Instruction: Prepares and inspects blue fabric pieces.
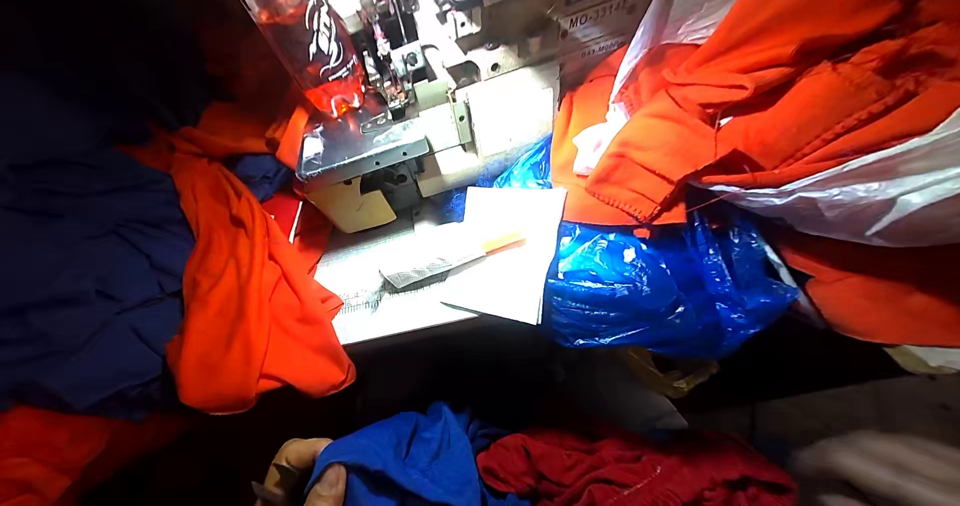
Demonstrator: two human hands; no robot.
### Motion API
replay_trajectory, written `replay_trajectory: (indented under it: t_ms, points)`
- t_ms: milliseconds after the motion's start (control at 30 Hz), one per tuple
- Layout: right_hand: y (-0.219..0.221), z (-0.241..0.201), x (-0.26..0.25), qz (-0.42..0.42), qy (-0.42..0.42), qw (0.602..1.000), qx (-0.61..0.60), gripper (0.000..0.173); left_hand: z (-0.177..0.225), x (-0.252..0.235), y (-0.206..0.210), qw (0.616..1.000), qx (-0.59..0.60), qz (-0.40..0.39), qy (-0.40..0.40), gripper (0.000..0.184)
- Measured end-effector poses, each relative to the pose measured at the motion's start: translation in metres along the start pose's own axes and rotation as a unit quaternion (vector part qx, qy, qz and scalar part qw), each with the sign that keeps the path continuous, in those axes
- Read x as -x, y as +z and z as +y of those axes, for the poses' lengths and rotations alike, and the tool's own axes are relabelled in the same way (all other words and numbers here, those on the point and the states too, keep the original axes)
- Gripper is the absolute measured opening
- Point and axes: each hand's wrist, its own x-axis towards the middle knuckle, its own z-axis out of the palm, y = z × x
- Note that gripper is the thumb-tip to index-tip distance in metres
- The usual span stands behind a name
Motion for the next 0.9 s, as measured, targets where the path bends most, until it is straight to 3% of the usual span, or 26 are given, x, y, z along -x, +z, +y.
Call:
replay_trajectory:
  t_ms: [33, 100, 200, 300, 400, 467, 600, 667, 733, 800, 900]
  points:
    - [0.016, 0.005, -0.013, 0.041, -0.118, 0.992, -0.034, 0.023, 0.000, 0.001, 0.003, 1.000, 0.021, 0.003, -0.021, 0.028]
    - [0.046, -0.022, -0.046, 0.086, -0.265, 0.949, -0.149, 0.023, 0.003, 0.002, 0.013, 0.997, 0.053, 0.007, -0.062, 0.027]
    - [0.085, -0.086, -0.092, 0.080, -0.353, 0.882, -0.303, 0.031, 0.010, 0.001, 0.026, 0.992, 0.087, 0.002, -0.087, 0.024]
    - [0.117, -0.118, -0.123, 0.147, -0.317, 0.873, -0.340, 0.038, 0.011, 0.003, 0.034, 0.990, 0.108, -0.003, -0.095, 0.016]
    - [0.127, -0.120, -0.137, 0.274, -0.246, 0.867, -0.335, 0.026, 0.008, 0.002, 0.038, 0.986, 0.138, -0.010, -0.098, 0.012]
    - [0.125, -0.109, -0.141, 0.308, -0.225, 0.864, -0.328, 0.020, 0.006, 0.001, 0.041, 0.982, 0.154, -0.004, -0.108, 0.011]
    - [0.126, -0.095, -0.138, 0.256, -0.234, 0.882, -0.320, 0.010, 0.004, -0.003, 0.048, 0.970, 0.196, 0.015, -0.144, 0.015]
    - [0.121, -0.097, -0.137, 0.205, -0.274, 0.851, -0.398, 0.009, 0.004, -0.005, 0.048, 0.969, 0.195, 0.028, -0.150, 0.017]
    - [0.115, -0.099, -0.138, 0.149, -0.301, 0.792, -0.510, 0.004, 0.006, -0.006, 0.043, 0.969, 0.189, 0.045, -0.152, 0.018]
    - [0.115, -0.103, -0.141, 0.144, -0.286, 0.766, -0.558, 0.003, 0.006, -0.006, 0.037, 0.962, 0.209, 0.063, -0.165, 0.020]
    - [0.121, -0.110, -0.148, 0.194, -0.212, 0.829, -0.480, 0.028, 0.007, -0.003, 0.035, 0.948, 0.244, 0.069, -0.189, 0.023]
